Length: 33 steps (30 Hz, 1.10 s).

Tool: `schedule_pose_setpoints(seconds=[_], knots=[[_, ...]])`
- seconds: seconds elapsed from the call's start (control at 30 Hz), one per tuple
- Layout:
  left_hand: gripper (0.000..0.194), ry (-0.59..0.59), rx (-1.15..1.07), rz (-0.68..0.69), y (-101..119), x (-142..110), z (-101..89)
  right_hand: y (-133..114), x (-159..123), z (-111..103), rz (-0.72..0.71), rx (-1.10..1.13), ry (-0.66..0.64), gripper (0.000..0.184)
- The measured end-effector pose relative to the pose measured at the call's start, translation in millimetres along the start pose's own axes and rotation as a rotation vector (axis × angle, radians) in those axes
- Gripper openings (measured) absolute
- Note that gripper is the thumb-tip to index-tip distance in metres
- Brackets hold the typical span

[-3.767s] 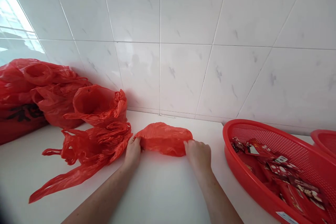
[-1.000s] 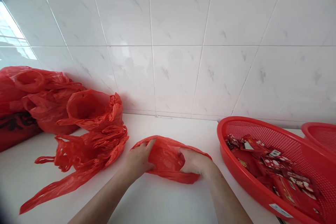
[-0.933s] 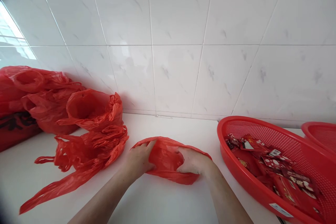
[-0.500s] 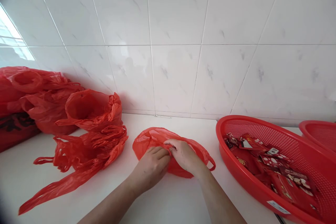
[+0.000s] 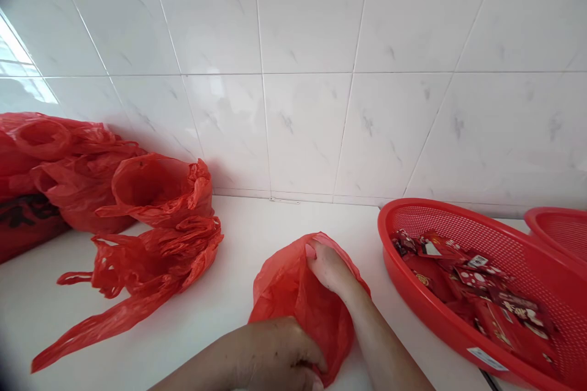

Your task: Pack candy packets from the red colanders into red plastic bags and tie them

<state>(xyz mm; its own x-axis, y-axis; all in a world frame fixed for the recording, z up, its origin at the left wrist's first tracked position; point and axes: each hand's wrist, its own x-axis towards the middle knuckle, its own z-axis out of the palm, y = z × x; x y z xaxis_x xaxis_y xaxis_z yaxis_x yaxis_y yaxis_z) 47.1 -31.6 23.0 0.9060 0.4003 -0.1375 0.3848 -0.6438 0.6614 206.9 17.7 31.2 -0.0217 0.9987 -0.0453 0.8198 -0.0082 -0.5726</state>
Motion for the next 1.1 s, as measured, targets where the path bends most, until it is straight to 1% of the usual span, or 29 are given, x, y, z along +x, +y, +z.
schedule_pose_setpoints(seconds=[0.03, 0.07, 0.17, 0.2, 0.23, 0.3, 0.37, 0.47, 0.53, 0.6, 0.7, 0.77, 0.83, 0.9, 0.97, 1.03, 1.1], knots=[[0.015, 0.059, 0.016, -0.021, 1.3, 0.8, 0.0, -0.2, -0.6, -0.6, 0.01, -0.009, -0.001, 0.029], [0.014, 0.156, 0.063, -0.043, 1.0, 1.9, -0.3, -0.8, -1.0, -1.0, 0.005, 0.004, -0.005, 0.027], [0.015, 0.493, 0.325, -0.16, -8.1, 5.9, -3.7, -2.8, -1.3, -1.3, -0.048, 0.081, -0.033, 0.019], [0.019, 0.561, 0.415, -0.212, -13.1, 6.9, -5.6, -2.9, -1.0, -1.0, -0.06, 0.093, -0.044, 0.015], [0.023, 0.595, 0.489, -0.254, -18.5, 7.6, -7.6, -2.5, -0.5, -0.6, -0.066, 0.093, -0.055, 0.012], [0.026, 0.605, 0.585, -0.3, -29.4, 7.9, -11.1, 0.3, 1.0, 0.6, -0.07, 0.067, -0.07, 0.01], [0.024, 0.59, 0.631, -0.337, -39.2, 6.7, -12.4, 5.1, 2.6, 1.4, -0.05, 0.026, -0.111, 0.01], [0.024, 0.542, 0.589, -0.453, -50.6, 2.3, -9.7, 13.4, 4.0, 0.6, 0.045, -0.052, -0.23, 0.01], [0.019, 0.517, 0.523, -0.484, -55.6, -1.1, -7.4, 17.5, 4.3, -1.6, 0.08, -0.083, -0.283, 0.009], [0.014, 0.543, 0.5, -0.449, -58.0, -3.4, -7.4, 19.1, 4.1, -4.2, 0.057, -0.075, -0.299, 0.009], [0.008, 0.642, 0.558, -0.385, -55.9, -3.4, -13.1, 15.6, 2.0, -7.6, -0.002, -0.035, -0.293, 0.015], [0.012, 0.721, 0.615, -0.339, -51.8, -2.1, -17.9, 8.9, -2.2, -10.5, -0.024, -0.025, -0.276, 0.016], [0.018, 0.831, 0.656, -0.256, -47.0, -1.2, -20.4, -1.0, -9.0, -15.2, -0.053, -0.051, -0.235, 0.01], [0.019, 0.955, 0.669, -0.14, -42.6, -1.3, -19.4, -12.9, -17.7, -22.6, -0.11, -0.071, -0.171, 0.006], [0.017, 1.037, 0.663, -0.024, -38.7, -1.4, -15.6, -24.4, -26.7, -32.0, -0.168, 0.01, -0.099, 0.007], [0.015, 1.047, 0.658, 0.062, -34.8, -0.9, -10.5, -32.9, -34.7, -41.9, -0.175, 0.093, -0.02, 0.01], [0.016, 1.013, 0.658, 0.099, -31.2, 0.5, -5.7, -36.4, -40.4, -50.2, -0.15, 0.138, 0.036, 0.015]])
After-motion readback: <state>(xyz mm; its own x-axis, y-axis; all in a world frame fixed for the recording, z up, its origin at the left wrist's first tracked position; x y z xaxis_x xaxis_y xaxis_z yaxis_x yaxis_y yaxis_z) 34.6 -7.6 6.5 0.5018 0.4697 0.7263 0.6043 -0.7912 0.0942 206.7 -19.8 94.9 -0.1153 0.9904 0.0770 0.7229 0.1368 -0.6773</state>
